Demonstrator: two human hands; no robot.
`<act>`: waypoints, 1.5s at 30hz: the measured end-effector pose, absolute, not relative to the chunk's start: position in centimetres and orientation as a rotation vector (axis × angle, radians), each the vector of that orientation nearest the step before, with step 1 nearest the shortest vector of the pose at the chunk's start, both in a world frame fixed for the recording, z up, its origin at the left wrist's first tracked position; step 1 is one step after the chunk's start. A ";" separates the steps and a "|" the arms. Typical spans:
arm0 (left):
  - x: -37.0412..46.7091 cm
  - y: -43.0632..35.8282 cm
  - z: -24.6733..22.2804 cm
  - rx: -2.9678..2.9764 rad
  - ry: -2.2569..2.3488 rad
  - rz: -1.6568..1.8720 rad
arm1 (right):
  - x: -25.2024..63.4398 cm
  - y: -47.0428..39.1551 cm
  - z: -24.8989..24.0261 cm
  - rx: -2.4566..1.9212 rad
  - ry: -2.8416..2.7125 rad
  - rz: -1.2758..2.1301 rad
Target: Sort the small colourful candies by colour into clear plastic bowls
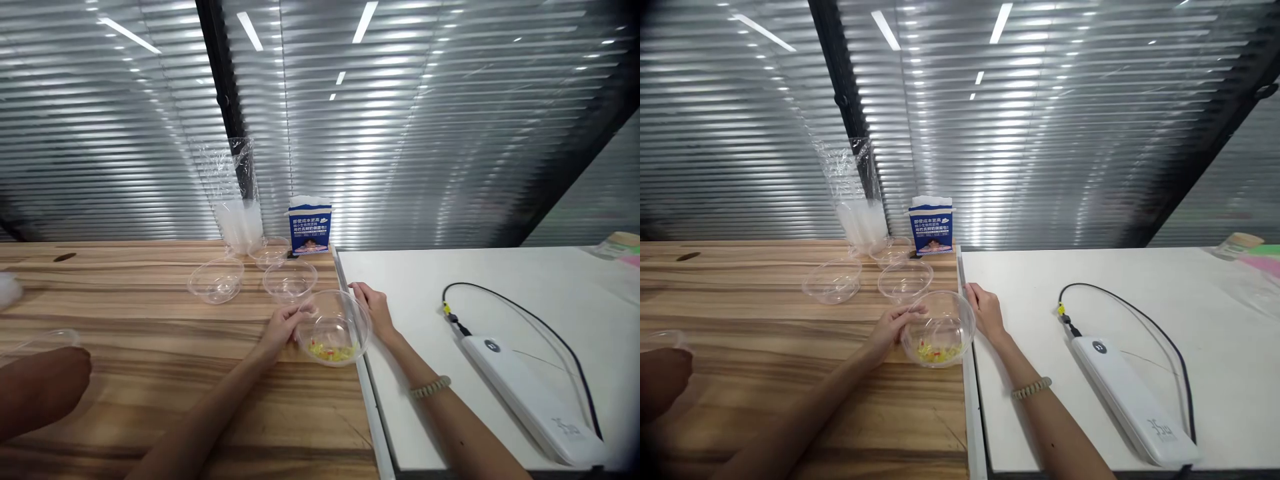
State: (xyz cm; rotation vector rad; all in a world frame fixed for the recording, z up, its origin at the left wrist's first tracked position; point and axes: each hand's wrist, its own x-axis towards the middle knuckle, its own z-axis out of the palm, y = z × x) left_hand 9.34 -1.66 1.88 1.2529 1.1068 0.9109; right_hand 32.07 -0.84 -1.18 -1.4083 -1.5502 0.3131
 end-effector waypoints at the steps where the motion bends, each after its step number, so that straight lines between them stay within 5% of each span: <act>1: 9.3 -1.6 1.8 1.254 1.115 0.916 | 32.1 -0.8 -1.2 -1.406 -1.555 0.317; 45: 8.7 -3.6 2.2 2.033 1.259 1.287 | 32.3 -1.1 -0.7 -1.356 -1.541 0.303</act>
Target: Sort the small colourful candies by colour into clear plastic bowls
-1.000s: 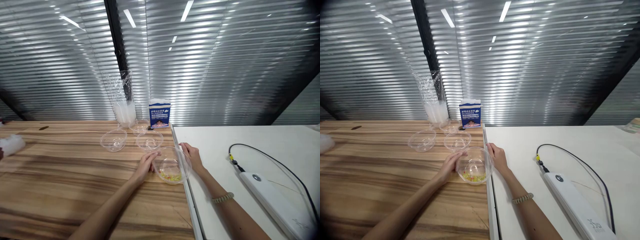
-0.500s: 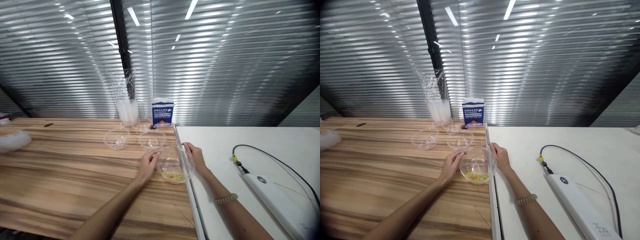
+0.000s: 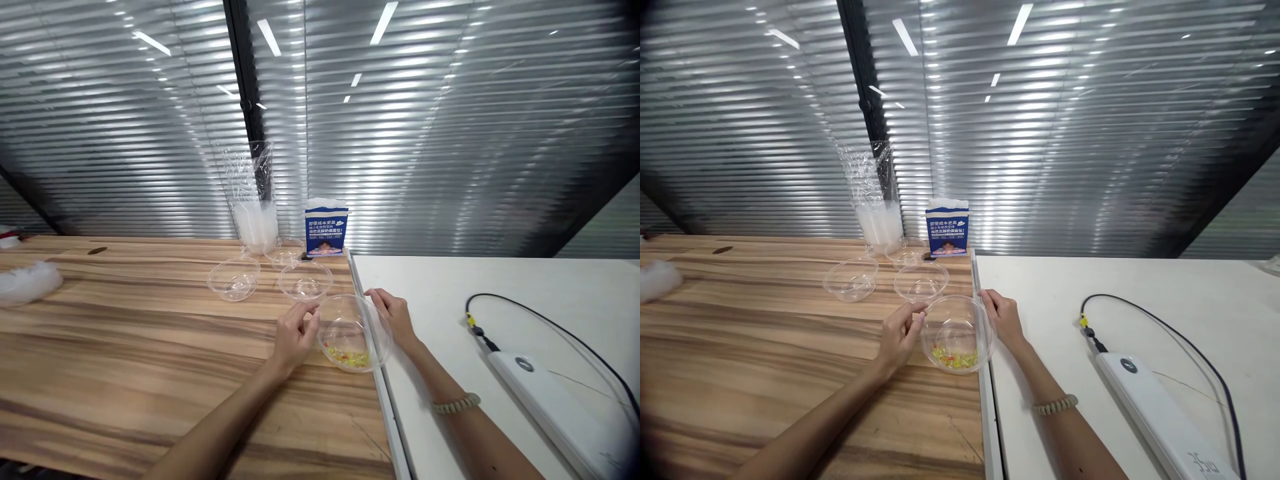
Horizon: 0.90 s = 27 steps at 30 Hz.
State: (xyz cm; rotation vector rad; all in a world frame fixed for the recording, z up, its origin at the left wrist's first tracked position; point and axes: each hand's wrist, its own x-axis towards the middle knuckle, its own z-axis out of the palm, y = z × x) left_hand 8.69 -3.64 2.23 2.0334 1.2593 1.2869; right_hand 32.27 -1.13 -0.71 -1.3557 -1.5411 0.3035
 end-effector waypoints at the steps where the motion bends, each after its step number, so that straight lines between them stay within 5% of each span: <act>1: 8.7 -3.7 2.2 2.058 1.265 1.281 | 32.3 -1.2 -0.6 -1.348 -1.532 0.306; 27: 9.6 -2.6 2.8 1.501 1.151 0.994 | 32.1 -1.3 -0.6 -1.397 -1.619 0.294</act>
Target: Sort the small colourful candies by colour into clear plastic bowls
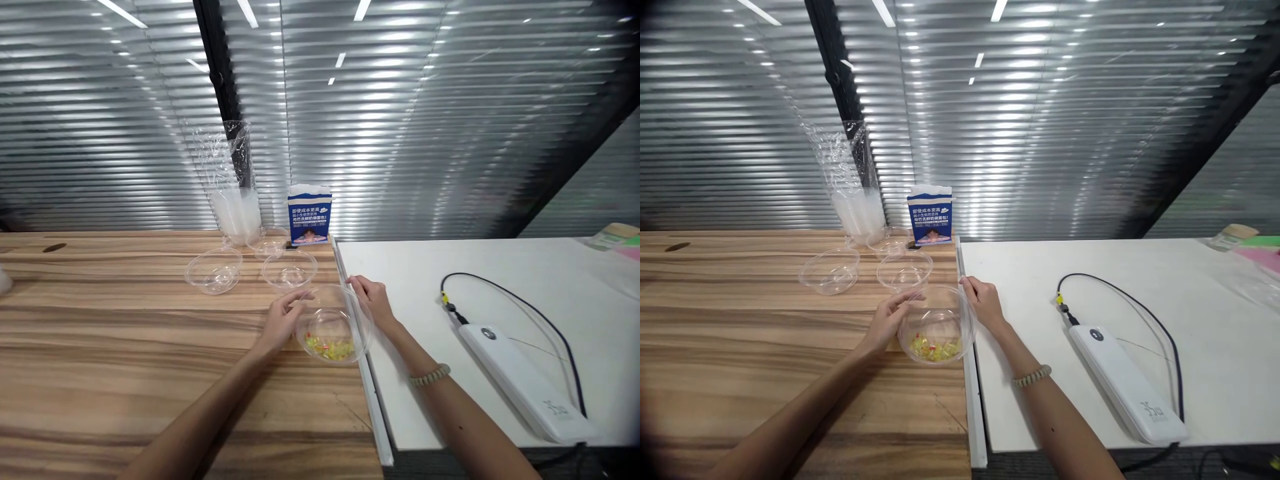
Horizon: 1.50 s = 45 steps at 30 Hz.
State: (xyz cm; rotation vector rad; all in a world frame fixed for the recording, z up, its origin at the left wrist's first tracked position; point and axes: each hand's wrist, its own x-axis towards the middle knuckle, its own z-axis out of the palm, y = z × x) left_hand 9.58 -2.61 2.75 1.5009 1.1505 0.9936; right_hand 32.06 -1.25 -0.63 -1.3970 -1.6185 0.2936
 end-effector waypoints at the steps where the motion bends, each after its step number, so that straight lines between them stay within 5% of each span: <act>1: 9.5 -2.7 2.8 1.523 1.151 1.043 | 32.1 -1.2 -0.6 -1.399 -1.620 0.286; 17: 8.3 -2.9 1.0 2.343 1.095 1.619 | 32.0 -1.1 -0.9 -1.365 -1.700 0.110; 36: 8.6 -3.0 1.0 2.206 0.993 1.420 | 31.5 -2.7 0.4 -1.026 -1.615 0.342; 45: 8.7 -2.9 0.9 2.081 0.917 1.335 | 31.2 -2.1 0.2 -1.048 -1.157 0.751</act>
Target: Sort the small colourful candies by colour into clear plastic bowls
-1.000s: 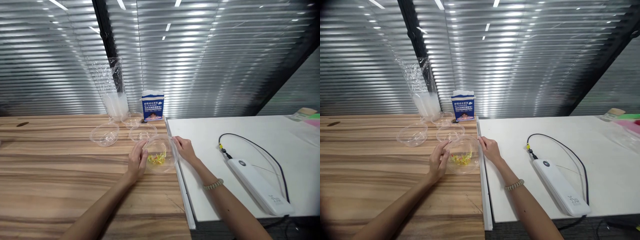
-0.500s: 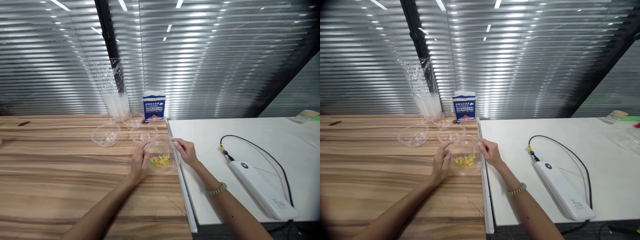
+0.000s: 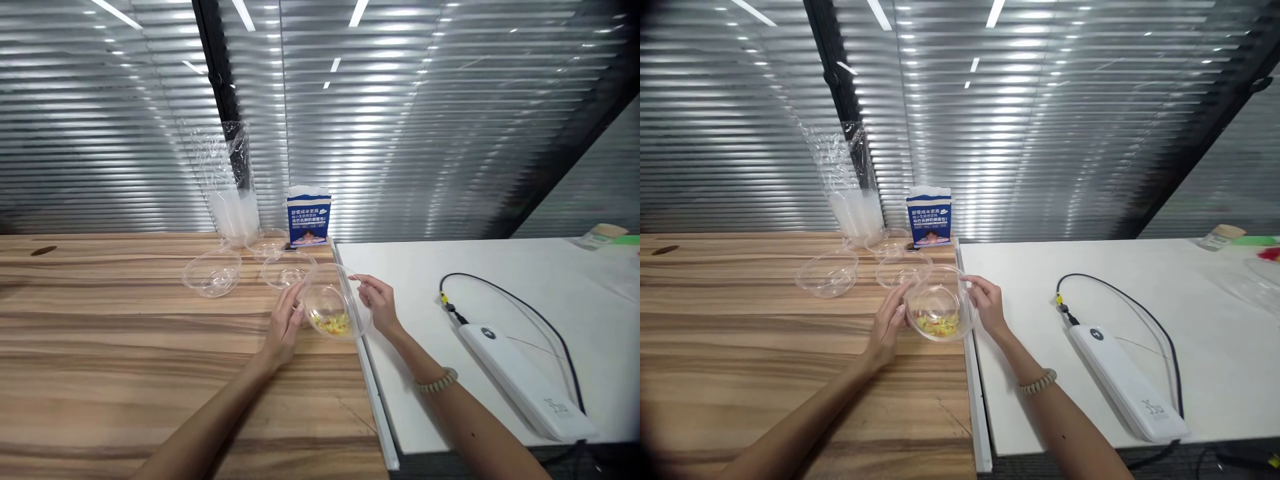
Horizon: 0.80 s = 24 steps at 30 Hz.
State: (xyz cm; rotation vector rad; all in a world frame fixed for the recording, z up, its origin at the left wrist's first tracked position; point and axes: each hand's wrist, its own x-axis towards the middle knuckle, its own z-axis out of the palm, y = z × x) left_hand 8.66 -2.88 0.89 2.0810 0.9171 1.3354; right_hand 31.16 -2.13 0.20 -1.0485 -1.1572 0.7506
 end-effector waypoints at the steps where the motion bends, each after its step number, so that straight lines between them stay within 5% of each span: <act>1: 8.8 -3.0 0.9 2.050 0.910 1.342 | 31.1 -2.1 0.3 -1.059 -1.086 0.745; 24: 9.1 -3.0 1.4 1.587 1.077 1.341 | 30.4 -3.8 0.8 -0.964 -1.301 0.520</act>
